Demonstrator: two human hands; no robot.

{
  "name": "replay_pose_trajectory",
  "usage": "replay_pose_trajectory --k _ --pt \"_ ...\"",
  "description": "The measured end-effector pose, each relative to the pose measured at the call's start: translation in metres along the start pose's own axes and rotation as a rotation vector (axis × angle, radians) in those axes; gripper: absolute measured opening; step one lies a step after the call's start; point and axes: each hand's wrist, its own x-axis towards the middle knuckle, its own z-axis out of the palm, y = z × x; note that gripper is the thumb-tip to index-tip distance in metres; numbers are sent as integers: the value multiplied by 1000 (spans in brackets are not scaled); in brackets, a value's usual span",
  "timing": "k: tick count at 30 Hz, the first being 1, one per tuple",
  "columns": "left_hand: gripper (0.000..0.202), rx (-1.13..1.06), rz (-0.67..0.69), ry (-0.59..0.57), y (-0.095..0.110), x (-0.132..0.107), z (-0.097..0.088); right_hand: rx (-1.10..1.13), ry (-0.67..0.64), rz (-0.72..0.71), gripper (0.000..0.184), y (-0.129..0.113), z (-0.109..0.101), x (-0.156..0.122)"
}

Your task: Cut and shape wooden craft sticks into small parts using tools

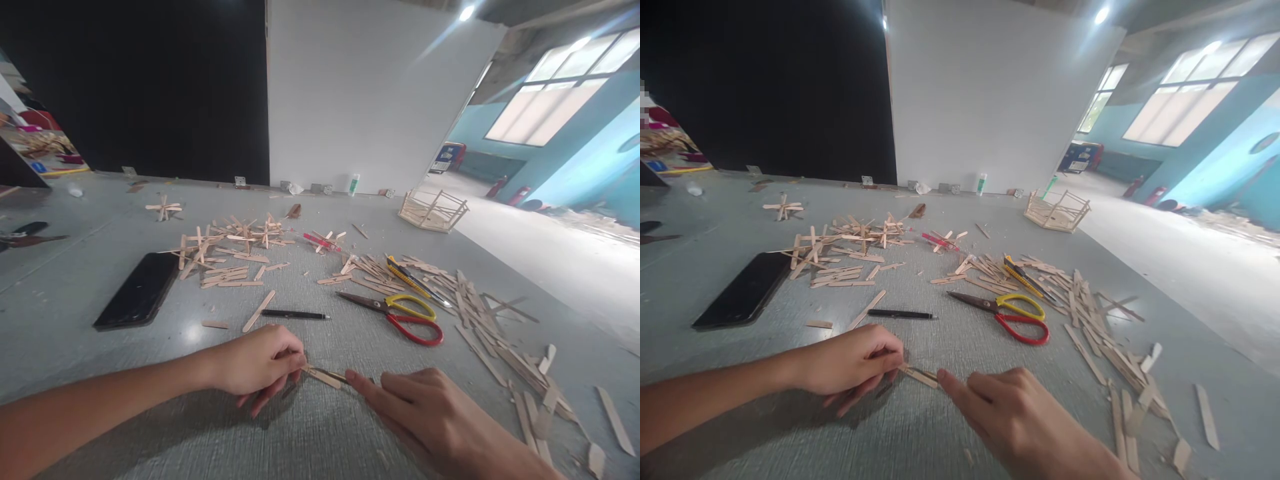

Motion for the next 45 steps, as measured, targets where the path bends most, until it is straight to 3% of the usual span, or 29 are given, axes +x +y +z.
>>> replay_pose_trajectory --k 25,33,39,45 --pt "29 10 10 16 2 -1 1 -16 -51 -41 42 1 1 -1" --pt "29 13 23 42 4 -2 3 -44 -29 34 32 -16 15 3" --pt "28 21 24 42 4 -2 3 -147 8 14 27 -21 6 11" --pt "32 32 48 49 6 -3 5 -185 -100 61 62 -20 7 13"
